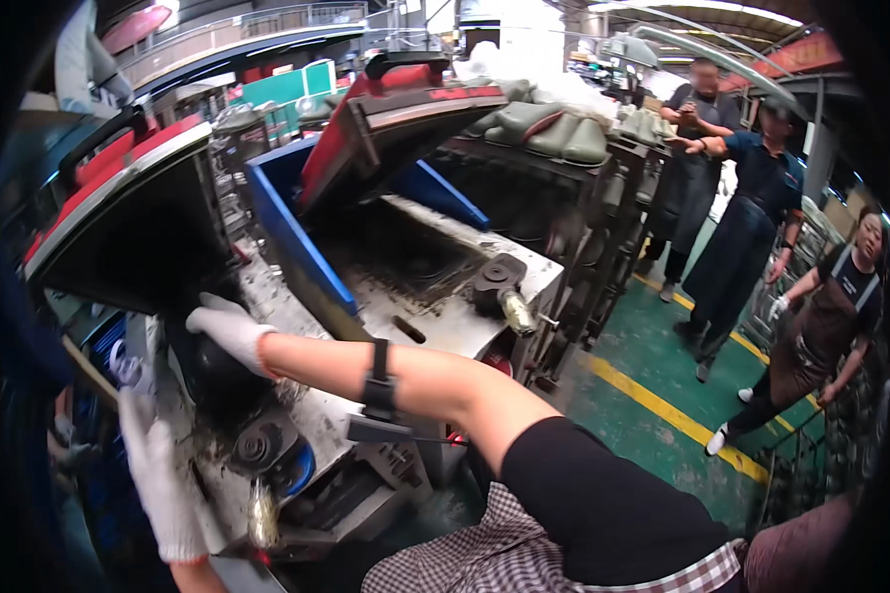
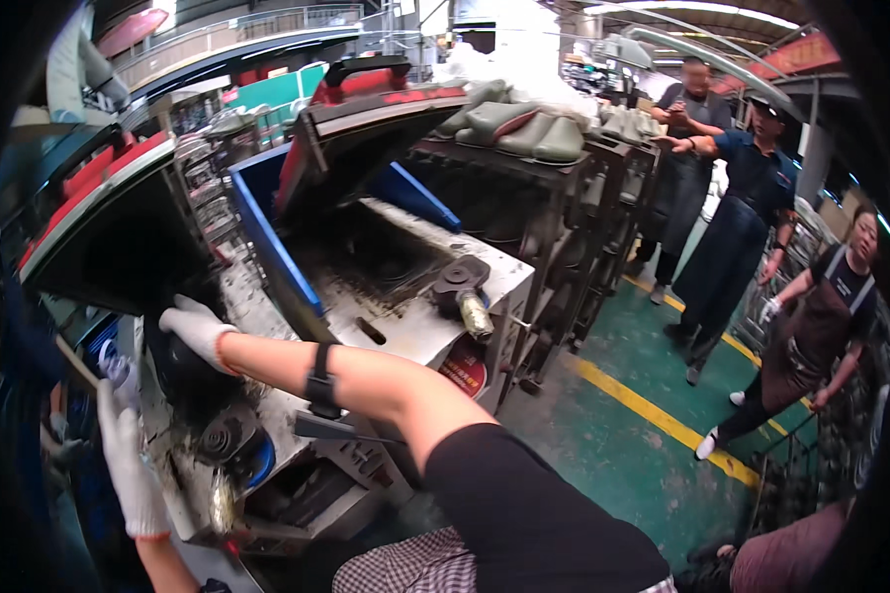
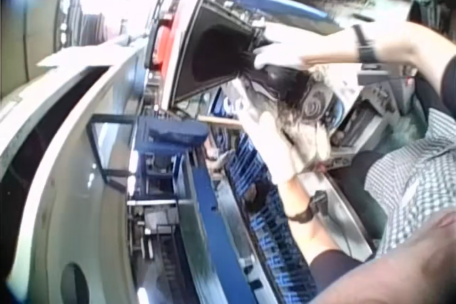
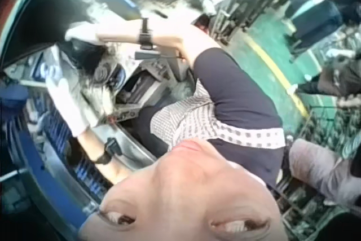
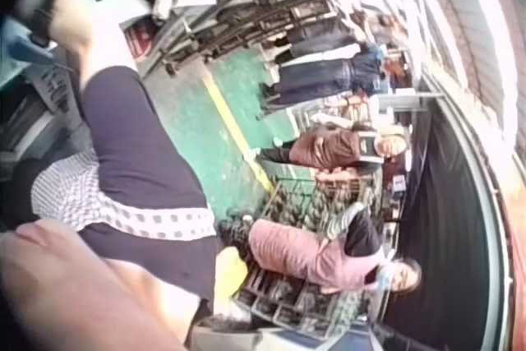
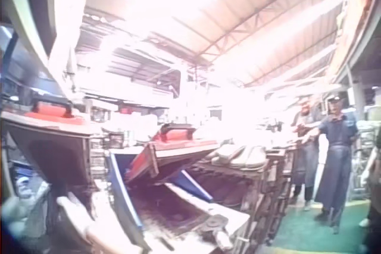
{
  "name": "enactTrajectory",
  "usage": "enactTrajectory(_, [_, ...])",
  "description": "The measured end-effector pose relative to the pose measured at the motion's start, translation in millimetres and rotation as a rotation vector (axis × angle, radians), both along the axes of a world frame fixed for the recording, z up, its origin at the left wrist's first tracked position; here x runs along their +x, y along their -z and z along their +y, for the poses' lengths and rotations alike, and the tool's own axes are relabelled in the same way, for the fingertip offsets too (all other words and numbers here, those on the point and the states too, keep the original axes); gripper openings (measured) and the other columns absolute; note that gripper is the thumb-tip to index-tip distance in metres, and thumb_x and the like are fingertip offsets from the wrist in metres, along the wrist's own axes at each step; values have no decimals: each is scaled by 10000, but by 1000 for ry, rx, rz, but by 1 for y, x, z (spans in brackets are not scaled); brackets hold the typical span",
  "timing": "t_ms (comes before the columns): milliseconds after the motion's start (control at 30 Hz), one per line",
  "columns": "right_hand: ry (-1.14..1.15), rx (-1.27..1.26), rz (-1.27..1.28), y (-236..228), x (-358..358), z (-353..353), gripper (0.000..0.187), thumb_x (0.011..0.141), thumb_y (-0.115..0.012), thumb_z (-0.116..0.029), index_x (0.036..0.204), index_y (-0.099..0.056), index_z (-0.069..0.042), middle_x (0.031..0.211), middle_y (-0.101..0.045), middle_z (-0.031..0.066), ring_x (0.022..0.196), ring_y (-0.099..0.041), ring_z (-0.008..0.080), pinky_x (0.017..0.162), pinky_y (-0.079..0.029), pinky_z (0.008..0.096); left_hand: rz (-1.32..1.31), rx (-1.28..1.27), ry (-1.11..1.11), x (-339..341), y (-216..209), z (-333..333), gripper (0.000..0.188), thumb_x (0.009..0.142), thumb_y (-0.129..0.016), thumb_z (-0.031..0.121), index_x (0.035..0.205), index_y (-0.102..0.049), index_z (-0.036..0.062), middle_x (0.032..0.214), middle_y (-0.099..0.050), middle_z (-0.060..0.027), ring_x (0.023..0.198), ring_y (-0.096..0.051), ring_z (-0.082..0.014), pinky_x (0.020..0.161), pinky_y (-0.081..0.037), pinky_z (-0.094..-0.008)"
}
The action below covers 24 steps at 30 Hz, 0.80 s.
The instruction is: Pressing shoe soles onto shoe uppers using a heat-bonding machine in a factory setting.
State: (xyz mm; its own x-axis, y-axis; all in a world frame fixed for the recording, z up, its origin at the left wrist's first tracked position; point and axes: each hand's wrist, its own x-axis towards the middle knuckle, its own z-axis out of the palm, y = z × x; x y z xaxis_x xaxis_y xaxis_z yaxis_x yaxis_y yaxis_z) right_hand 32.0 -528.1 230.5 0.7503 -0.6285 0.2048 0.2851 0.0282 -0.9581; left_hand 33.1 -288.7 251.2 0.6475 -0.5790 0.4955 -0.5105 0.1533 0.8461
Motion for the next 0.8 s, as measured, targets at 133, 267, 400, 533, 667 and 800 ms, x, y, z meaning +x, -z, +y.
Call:
enactTrajectory(133, [143, -873, 640, 7, 41, -29, 881, 822, -623, -547, 1545, -475, -65, 1552, -455, 297, 1492, -376, 411, 1233, -307, 421, -205, -32, -207, 0, -40, 18, 676, 1055, -534, 289, 1623, -305, 1, 1644, -371, -191, 1530, -346, -285, 1245, -233, -389])
enactTrajectory(267, [78, -1052, 842, 11, 46, -39, 945, 812, -630, -673, 1566, -454, -132, 1619, -317, 329, 1433, -449, 474, 1165, -409, 496, -472, -190, -286, 17, -72, -5, 762, 1008, -674, 317, 1590, -329, -34, 1624, -391, -212, 1523, -363, -313, 1253, -233, -433])
enactTrajectory(400, [33, -1142, 893, 8, 54, -31, 890, 815, -615, -694, 1491, -551, -119, 1527, -432, 291, 1329, -565, 414, 1091, -484, 470, -931, -209, -496, 48, -123, -20, 735, 977, -648, 457, 1544, -475, 22, 1557, -499, -208, 1453, -465, -312, 1213, -303, -407])
enactTrajectory(533, [-35, -1156, 864, 8, 70, 0, 922, 833, -614, -716, 1545, -491, -143, 1541, -386, 324, 1329, -542, 499, 1103, -473, 505, -1161, -254, -643, 54, -172, -61, 609, 946, -666, 298, 1458, -525, -1, 1388, -609, -240, 1356, -541, -350, 1154, -396, -395])
enactTrajectory(667, [-95, -1005, 832, 12, 57, -33, 1011, 845, -571, -779, 1593, -420, -116, 1622, -291, 319, 1458, -401, 499, 1192, -384, 485, -1169, 256, -319, 81, -221, -118, 458, 984, -620, 378, 1256, -647, 10, 1219, -670, -252, 1202, -625, -360, 1060, -470, -407])
enactTrajectory(800, [1, -895, 373, -3, -36, -24, 755, 965, -553, -572, 1510, -519, -51, 1531, -443, 302, 1427, -444, 452, 1193, -372, 464, -1747, 550, -372, 109, -237, -151, 522, 970, -645, 454, 1289, -662, 41, 1268, -660, -283, 1281, -605, -280, 1128, -417, -403])
